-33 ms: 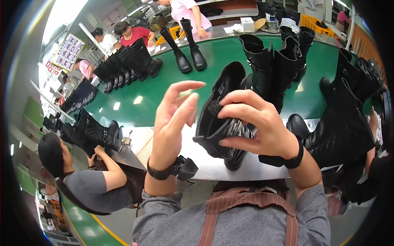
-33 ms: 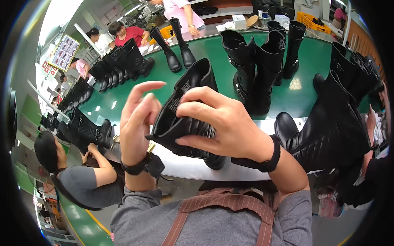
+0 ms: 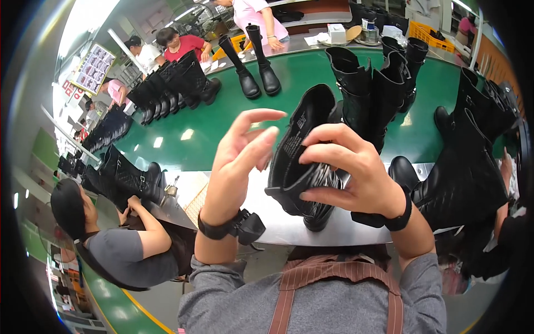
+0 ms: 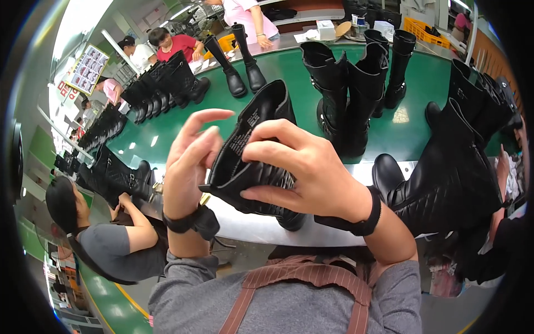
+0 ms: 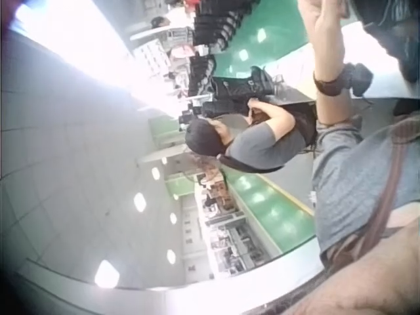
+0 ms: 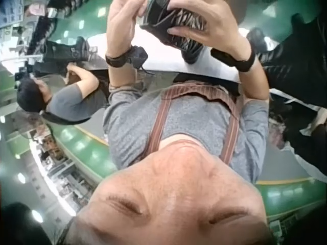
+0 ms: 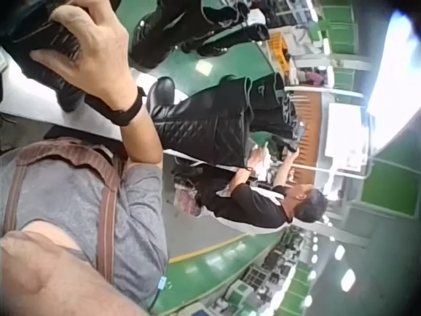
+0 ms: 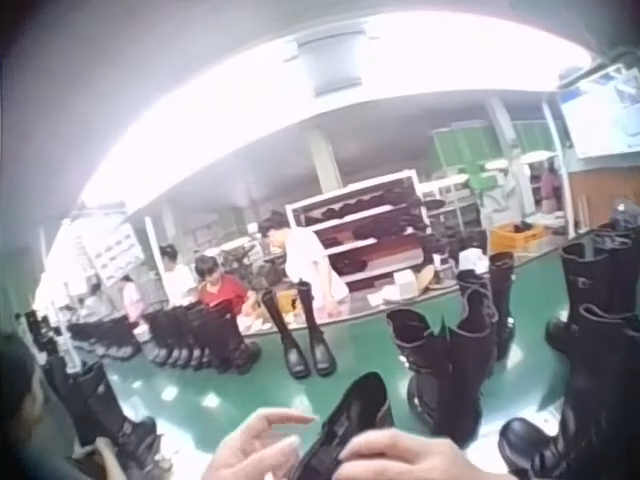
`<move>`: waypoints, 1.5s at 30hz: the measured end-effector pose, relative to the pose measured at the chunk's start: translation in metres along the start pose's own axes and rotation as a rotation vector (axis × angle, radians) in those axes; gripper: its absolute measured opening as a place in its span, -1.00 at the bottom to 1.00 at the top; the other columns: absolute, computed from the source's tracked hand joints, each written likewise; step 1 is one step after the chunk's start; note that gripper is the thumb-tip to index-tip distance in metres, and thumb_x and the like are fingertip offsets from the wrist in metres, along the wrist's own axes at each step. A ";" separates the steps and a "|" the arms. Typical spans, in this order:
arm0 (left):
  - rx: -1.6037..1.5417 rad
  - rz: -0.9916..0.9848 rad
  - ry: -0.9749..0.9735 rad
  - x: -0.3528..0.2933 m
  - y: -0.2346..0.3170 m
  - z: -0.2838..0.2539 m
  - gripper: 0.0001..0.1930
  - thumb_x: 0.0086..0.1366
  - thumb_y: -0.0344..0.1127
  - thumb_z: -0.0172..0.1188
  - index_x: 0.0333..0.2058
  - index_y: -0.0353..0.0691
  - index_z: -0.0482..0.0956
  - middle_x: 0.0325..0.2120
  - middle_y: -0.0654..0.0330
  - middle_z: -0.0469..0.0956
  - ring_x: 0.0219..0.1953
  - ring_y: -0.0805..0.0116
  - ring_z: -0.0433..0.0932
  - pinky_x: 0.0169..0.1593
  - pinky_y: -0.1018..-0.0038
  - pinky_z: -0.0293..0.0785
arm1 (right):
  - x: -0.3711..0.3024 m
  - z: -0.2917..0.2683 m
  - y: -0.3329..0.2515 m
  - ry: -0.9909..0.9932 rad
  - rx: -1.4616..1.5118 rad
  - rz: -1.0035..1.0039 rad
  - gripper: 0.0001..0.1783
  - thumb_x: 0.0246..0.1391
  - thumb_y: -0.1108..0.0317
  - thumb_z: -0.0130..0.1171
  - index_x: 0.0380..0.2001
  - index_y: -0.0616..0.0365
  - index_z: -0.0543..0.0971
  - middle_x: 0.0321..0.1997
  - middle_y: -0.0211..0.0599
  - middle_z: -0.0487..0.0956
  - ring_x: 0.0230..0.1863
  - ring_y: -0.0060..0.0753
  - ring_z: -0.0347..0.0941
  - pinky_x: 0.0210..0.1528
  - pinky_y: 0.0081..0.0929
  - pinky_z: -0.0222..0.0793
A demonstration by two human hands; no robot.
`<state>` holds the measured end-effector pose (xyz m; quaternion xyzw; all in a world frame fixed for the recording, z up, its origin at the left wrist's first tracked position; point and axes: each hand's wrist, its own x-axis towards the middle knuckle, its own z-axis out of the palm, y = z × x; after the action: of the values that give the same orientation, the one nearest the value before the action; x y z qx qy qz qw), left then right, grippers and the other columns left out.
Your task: Inspecting and finishing black boots on a shoe manufacturing assembly line.
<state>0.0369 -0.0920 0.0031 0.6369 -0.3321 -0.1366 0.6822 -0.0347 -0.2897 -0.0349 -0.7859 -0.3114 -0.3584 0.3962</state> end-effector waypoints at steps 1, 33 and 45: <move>-0.010 0.003 -0.016 0.004 -0.001 -0.002 -0.64 0.38 -0.26 0.05 0.07 -0.33 0.39 -0.49 0.40 0.43 -0.46 0.68 0.33 -0.34 0.77 0.22 | -0.001 0.002 0.000 0.038 0.016 -0.038 -0.51 -0.23 0.27 0.50 -0.16 0.08 0.57 -0.14 -0.25 0.49 -0.21 -0.20 0.52 -0.19 -0.39 0.51; 0.221 0.936 -0.459 -0.076 0.025 0.032 -0.58 0.25 -0.50 0.03 0.11 -0.22 0.32 -0.31 0.12 0.45 -0.53 0.24 0.43 -0.36 0.31 0.45 | -0.110 -0.216 -0.155 0.755 -0.681 0.187 -0.78 0.26 0.35 -0.04 -0.29 0.25 0.54 -0.42 -0.46 0.43 -0.43 -0.63 0.30 -0.40 -0.61 0.22; 0.503 0.883 -0.467 0.024 -0.012 0.232 -0.31 -0.01 -0.61 0.10 0.21 -0.36 0.31 0.23 -0.08 0.26 0.32 -0.14 0.17 0.32 0.05 0.11 | -0.098 -0.263 -0.031 0.000 0.078 0.899 -0.68 0.29 0.22 0.10 -0.35 0.30 0.62 -0.44 -0.62 0.54 -0.39 -0.88 0.34 -0.36 -0.77 0.29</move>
<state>-0.0874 -0.2889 -0.0089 0.5332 -0.7320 0.1081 0.4101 -0.1956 -0.5172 0.0105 -0.8277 0.0474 -0.1387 0.5417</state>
